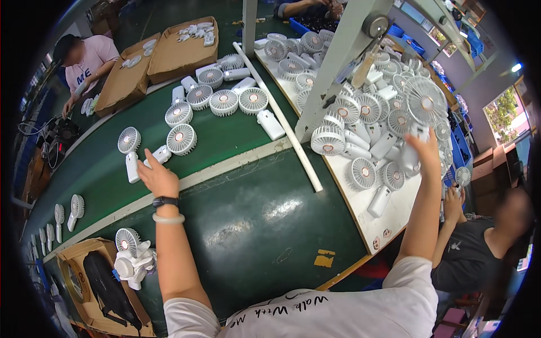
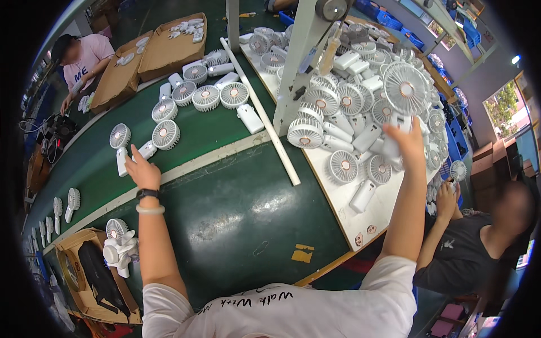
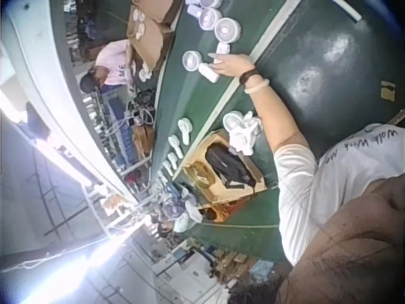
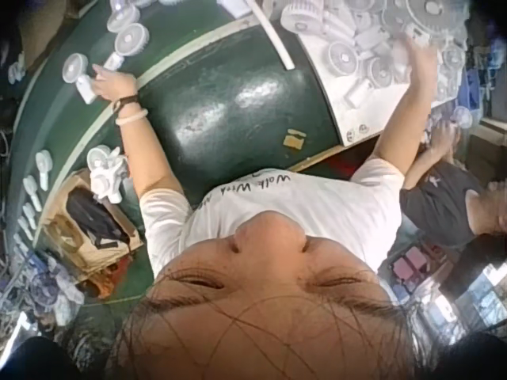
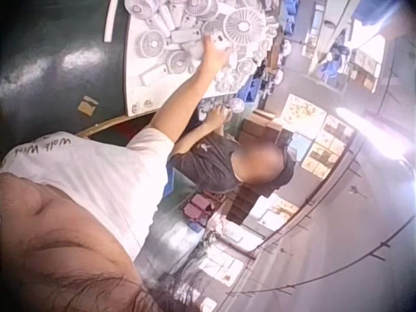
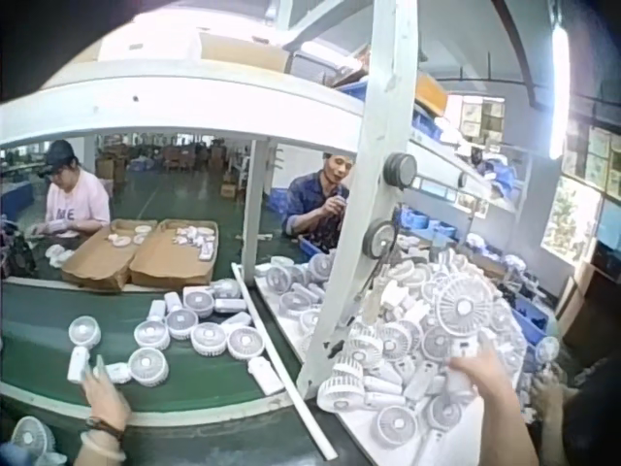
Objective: The person assembles white portable fans on a green workbench. They pick up fan heads and handles, connect them, and test the fans by pressing buttons to ensure the blades spin. The person then stacks the assembled fans together in groups before placing them on the table.
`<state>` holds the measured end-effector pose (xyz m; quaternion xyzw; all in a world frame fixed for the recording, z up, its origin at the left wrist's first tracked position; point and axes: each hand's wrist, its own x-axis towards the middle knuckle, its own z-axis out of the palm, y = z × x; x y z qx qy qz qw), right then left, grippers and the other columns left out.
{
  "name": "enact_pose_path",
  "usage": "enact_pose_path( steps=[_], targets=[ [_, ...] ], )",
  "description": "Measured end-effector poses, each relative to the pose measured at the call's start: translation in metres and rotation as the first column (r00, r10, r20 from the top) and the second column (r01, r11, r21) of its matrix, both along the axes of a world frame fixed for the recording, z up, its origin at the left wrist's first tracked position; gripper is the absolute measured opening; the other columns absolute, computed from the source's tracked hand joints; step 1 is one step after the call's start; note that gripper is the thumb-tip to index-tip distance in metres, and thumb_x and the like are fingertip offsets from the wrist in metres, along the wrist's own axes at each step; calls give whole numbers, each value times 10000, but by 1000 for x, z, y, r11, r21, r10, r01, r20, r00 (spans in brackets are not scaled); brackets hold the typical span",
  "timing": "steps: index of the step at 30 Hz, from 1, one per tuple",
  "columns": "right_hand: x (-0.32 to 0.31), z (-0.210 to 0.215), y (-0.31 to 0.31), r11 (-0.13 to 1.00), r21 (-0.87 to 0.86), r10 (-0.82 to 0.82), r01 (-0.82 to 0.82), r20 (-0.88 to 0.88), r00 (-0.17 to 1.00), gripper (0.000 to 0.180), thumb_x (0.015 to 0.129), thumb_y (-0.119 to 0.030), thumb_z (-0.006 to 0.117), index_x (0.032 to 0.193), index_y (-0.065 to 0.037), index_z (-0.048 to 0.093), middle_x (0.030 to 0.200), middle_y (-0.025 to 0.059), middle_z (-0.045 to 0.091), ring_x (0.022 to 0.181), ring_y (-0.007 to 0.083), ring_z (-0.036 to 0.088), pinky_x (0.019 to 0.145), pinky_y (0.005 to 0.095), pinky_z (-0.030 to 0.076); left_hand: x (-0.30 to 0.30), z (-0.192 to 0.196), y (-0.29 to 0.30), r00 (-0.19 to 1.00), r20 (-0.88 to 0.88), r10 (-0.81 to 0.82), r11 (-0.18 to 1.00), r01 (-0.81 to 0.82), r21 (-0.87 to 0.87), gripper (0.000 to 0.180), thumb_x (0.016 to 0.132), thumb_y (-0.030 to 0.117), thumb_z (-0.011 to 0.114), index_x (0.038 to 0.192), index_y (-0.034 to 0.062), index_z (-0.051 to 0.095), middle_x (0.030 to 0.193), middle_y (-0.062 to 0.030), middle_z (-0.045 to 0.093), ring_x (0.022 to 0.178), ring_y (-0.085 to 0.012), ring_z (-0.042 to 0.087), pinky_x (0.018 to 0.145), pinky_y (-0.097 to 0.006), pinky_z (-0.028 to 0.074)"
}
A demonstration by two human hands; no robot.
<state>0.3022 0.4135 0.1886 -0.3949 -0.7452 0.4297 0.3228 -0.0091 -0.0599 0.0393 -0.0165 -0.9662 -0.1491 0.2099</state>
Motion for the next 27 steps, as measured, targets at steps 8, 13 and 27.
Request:
enact_pose_path(
  steps=[8,13,27],
  targets=[
    [-86,21,116,706,695,-410,-139,561,720,857,526,-380,794,1271,-105,473,1271,232,432,1150,375,467,922,462,407,-66,-6,-17,872,476,114,984,-34,-174,489,831,58,480,1293,215,444,1404,-43,352,1345,-371,194,972,-625,289],
    [-112,-14,156,701,653,-190,-288,561,806,826,576,-433,787,1218,-3,494,1154,272,511,1113,388,477,951,423,390,-54,-9,-33,931,352,-101,983,147,-107,538,669,263,767,1147,146,547,1211,-52,545,1221,-283,422,893,-641,322],
    [-90,-19,152,660,667,-102,-345,535,838,858,701,-361,752,1332,11,305,1245,318,412,1154,429,433,954,439,382,92,22,13,571,-23,-820,-288,-377,880,465,967,455,286,1179,73,446,900,-96,554,729,-152,532,547,-234,443]
  ],
)
